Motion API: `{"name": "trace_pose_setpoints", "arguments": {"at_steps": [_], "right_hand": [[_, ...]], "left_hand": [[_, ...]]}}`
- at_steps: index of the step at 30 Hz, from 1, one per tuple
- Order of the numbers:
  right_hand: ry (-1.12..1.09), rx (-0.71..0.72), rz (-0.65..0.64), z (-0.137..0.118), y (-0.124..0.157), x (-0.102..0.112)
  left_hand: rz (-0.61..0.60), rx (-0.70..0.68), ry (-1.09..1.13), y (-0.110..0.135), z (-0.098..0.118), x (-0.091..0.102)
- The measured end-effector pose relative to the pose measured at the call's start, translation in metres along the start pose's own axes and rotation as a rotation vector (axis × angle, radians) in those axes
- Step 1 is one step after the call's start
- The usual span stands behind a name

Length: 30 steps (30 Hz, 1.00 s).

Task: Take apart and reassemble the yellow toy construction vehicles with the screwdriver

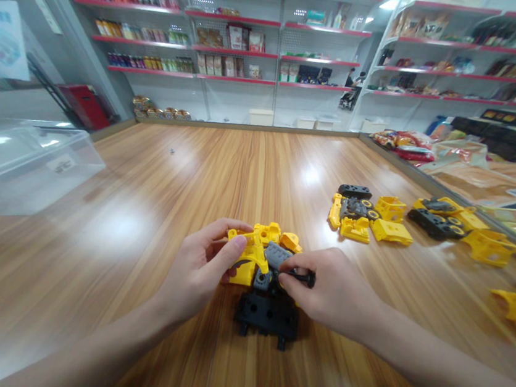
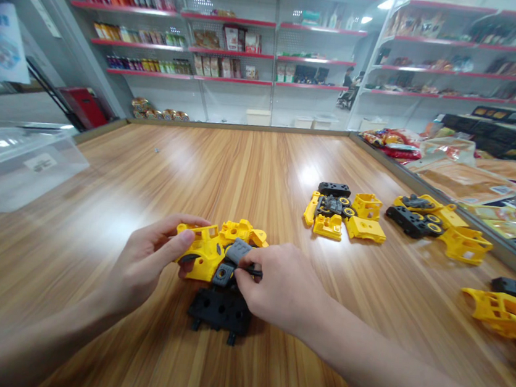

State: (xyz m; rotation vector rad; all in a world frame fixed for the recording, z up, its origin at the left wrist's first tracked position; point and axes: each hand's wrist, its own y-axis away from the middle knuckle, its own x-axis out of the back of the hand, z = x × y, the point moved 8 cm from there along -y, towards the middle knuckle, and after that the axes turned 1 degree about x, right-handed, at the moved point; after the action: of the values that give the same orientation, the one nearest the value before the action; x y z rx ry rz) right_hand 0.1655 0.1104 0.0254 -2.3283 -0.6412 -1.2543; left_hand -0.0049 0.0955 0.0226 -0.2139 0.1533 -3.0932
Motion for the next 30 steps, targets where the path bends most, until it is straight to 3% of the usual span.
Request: {"name": "trace_pose_setpoints", "arguments": {"at_steps": [6, 11, 17, 21, 26, 30], "right_hand": [[-0.077, 0.010, 0.057, -0.003, 0.000, 0.005], [-0.122, 0.065, 0.097, -0.013, 0.001, 0.009], [-0.208, 0.097, 0.173, -0.015, 0.001, 0.017], [-0.234, 0.046, 0.207, -0.012, 0.001, 0.022], [-0.352, 0.017, 0.172, -0.011, 0.001, 0.020], [-0.446, -0.004, 0.107, -0.011, 0.001, 0.014]], "left_hand": [[-0.033, -0.005, 0.002, 0.000, -0.002, -0.002], [-0.140, 0.030, -0.002, 0.001, -0.003, -0.011], [-0.191, -0.076, -0.003, 0.002, 0.011, -0.016], [-0.255, -0.095, -0.002, 0.003, 0.011, -0.020], [-0.341, -0.186, 0.029, 0.007, 0.013, -0.028], [-0.425, -0.157, 0.155, 0.010, 0.008, -0.033]]}}
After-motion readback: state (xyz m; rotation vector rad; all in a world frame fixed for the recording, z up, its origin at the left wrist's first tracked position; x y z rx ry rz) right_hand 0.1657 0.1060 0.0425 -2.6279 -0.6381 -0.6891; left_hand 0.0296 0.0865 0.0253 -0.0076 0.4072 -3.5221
